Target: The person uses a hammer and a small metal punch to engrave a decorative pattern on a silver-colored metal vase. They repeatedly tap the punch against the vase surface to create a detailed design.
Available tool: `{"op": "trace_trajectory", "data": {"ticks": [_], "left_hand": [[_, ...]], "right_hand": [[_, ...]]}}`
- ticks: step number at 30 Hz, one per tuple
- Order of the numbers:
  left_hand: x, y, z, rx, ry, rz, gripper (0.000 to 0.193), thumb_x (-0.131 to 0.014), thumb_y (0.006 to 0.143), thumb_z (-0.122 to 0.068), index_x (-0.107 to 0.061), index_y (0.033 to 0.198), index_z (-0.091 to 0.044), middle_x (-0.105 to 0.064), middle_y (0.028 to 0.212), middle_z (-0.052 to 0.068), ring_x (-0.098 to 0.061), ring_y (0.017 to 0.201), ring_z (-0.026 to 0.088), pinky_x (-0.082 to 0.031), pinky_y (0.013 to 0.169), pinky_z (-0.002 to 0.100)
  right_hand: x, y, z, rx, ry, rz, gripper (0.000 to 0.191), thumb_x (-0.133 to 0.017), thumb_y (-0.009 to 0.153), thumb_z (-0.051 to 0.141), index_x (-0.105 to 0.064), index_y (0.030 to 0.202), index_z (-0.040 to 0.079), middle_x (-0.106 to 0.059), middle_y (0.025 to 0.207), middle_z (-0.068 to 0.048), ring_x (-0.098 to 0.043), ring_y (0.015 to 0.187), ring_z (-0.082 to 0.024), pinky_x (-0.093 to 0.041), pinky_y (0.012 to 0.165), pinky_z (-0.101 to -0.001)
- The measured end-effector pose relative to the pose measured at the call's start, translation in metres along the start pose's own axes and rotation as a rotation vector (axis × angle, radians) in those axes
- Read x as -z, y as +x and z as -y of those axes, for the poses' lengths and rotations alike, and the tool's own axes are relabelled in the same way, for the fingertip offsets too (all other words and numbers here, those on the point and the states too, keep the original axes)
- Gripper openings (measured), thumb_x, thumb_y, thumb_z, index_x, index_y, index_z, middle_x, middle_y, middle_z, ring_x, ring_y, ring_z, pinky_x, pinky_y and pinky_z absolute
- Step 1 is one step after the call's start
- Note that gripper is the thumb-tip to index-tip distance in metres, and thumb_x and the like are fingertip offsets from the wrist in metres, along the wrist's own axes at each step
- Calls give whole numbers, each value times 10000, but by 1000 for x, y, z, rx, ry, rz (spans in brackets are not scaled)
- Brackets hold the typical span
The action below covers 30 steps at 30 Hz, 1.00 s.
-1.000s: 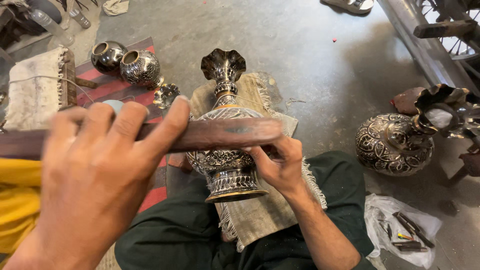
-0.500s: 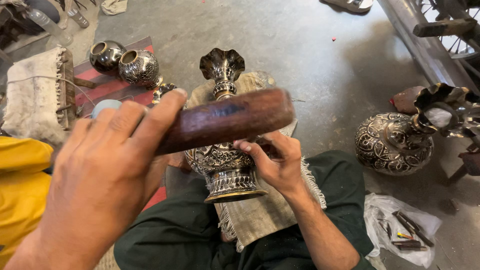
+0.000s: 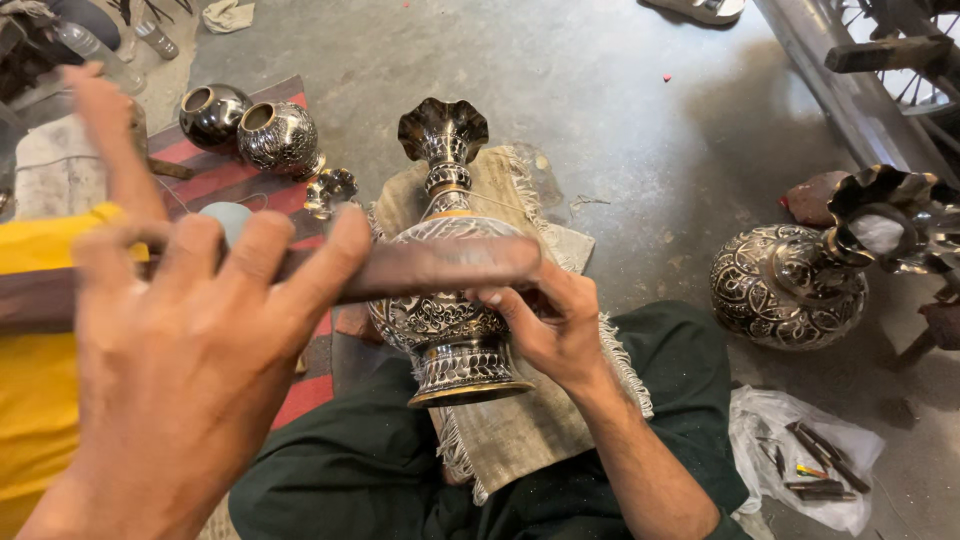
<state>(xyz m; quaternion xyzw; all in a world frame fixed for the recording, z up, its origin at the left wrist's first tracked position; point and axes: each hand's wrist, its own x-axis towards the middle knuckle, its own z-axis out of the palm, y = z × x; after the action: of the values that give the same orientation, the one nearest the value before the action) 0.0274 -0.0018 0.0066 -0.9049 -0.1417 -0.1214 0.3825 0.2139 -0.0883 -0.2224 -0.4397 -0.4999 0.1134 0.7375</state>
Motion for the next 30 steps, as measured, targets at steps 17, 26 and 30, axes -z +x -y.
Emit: {"op": "trace_trajectory", "data": {"ticks": [17,26,30], "left_hand": [[4,3,3,109,-411,-8,568,-695,850,-264,-618,1412,-249,-574,1067,65,-545,898,272,-425,843,449],[-34,-43,-1,320,-335,199,683,-788,780,-191,-574,1424,-269,-600,1062,95,-653,889,353,-517,793,499],[-91,-117,-27,614,-855,150,723,-751,726,-162,-518,1411,-180,-658,1153,176,-664,1032,451,-530,803,502]], "right_hand": [[-1,3,9,-4,-42,-7,96,-699,982,-10,-715,1077,-15,-787,985,-105,-775,893,-155,-646,796,-262],[5,0,-6,-107,451,-246,158,-624,1047,62,-632,1204,42,-744,971,-113,-746,930,-200,-643,876,-363],[25,-9,-13,-200,513,-455,187,-605,1075,107,-590,1247,33,-715,980,-106,-725,958,-212,-630,924,-385]]}}
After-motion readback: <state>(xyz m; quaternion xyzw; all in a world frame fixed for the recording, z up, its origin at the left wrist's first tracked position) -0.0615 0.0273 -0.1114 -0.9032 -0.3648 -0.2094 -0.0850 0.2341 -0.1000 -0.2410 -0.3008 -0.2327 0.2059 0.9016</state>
